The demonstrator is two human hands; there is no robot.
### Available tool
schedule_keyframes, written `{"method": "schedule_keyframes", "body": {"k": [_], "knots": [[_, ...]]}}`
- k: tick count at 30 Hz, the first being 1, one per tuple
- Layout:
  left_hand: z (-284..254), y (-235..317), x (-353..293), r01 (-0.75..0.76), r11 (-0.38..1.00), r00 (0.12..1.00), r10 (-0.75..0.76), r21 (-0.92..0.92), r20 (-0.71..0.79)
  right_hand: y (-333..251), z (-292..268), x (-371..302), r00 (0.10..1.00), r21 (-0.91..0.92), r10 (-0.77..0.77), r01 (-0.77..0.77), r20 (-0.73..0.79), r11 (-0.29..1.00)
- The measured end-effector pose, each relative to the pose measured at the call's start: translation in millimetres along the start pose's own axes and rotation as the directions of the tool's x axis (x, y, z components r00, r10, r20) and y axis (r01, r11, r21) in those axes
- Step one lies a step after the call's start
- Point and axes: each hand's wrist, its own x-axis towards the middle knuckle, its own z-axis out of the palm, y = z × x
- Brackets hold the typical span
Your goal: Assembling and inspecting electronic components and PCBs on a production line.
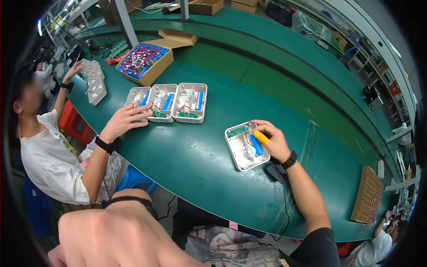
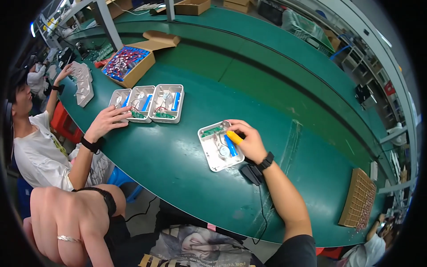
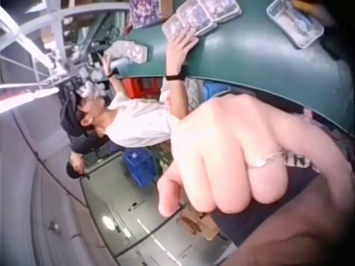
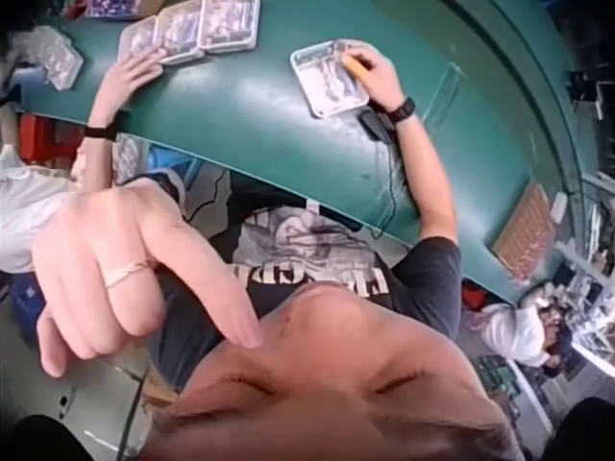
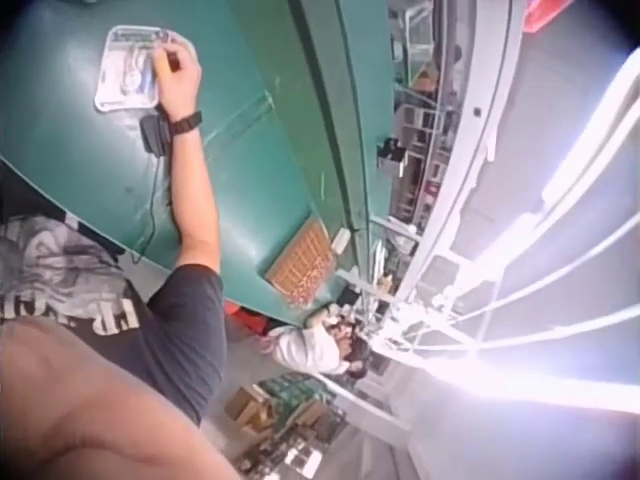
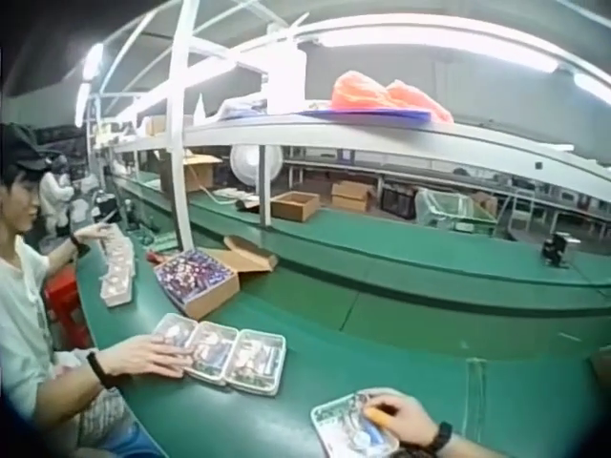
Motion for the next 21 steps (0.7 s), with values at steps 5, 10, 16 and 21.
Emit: {"method": "schedule_keyframes", "body": {"k": [5, 10, 16, 21], "knots": [[13, -1, 9, 0.037, 0.979, 0.992, -0.01, -0.202, 0.13, 2, -2, -5, 0.999, 0.011, 0.031, -0.03, -0.01, 0.999], [7, -7, 16, 0.089, 0.954, 0.974, -0.024, -0.288, 0.224, 2, 0, -6, 1.0, -0.016, -0.007, 0.007, -0.004, 1.0], [-6, -11, 24, 0.136, 0.94, 0.959, -0.047, -0.312, 0.279, 1, -2, -5, 1.0, -0.024, -0.007, 0.006, -0.005, 1.0], [-7, -11, 23, 0.183, 0.925, 0.953, -0.083, -0.333, 0.292, 3, 0, -5, 1.0, 0.009, -0.007, 0.007, -0.016, 1.0]]}}
